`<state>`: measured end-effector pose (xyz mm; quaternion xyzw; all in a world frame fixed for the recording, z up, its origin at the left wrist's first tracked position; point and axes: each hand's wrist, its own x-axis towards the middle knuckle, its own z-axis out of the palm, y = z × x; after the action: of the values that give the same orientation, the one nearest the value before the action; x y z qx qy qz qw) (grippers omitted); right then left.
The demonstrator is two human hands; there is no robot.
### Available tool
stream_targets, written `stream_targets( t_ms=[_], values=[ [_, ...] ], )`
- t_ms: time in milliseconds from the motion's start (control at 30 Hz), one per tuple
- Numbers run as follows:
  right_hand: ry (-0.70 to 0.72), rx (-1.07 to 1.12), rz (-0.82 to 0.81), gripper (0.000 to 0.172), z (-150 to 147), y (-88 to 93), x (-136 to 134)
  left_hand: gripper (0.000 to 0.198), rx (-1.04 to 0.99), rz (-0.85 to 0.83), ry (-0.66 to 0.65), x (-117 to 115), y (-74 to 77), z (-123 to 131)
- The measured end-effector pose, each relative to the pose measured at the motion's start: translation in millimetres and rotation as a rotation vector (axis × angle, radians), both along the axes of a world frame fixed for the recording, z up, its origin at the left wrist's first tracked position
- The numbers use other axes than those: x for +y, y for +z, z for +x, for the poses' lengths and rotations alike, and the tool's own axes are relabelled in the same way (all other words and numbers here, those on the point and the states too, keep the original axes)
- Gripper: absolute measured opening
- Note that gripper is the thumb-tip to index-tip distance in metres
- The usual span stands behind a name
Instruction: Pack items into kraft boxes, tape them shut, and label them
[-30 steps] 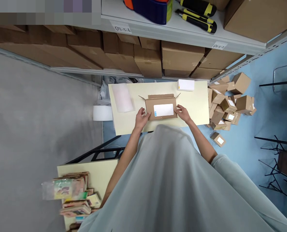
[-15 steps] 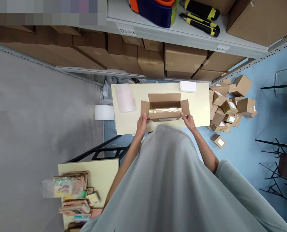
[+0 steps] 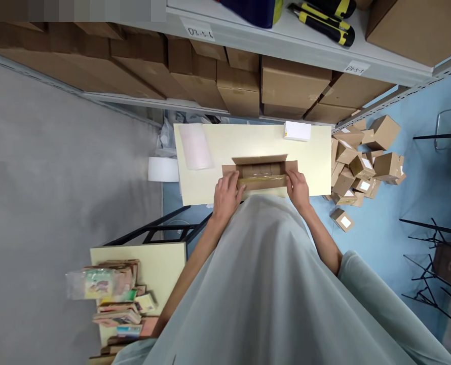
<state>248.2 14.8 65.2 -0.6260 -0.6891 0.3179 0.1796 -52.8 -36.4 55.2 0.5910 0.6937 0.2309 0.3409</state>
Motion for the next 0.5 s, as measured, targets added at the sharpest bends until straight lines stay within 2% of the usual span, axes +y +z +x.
stream_targets(
  t_ms=[100, 333, 433, 500],
  values=[
    [0.037, 0.024, -0.035, 0.057, 6.4, -5.3, 7.6, 0.058, -0.059, -0.022, -0.027, 2.5, -5.3, 0.8],
    [0.043, 0.099, -0.094, 0.058, 21.5, -8.6, 7.2, 0.050, -0.134, -0.101, 0.074, -13.1, -7.3, -6.4],
    [0.072, 0.072, -0.110, 0.047, 23.5, -13.3, 10.2, 0.040, -0.128, -0.127, 0.035, -15.7, -11.2, -6.1],
    [0.142, 0.025, -0.104, 0.031, 23.8, -16.1, 15.5, 0.036, -0.124, -0.142, -0.009, -16.7, -15.8, -4.7]
  ],
)
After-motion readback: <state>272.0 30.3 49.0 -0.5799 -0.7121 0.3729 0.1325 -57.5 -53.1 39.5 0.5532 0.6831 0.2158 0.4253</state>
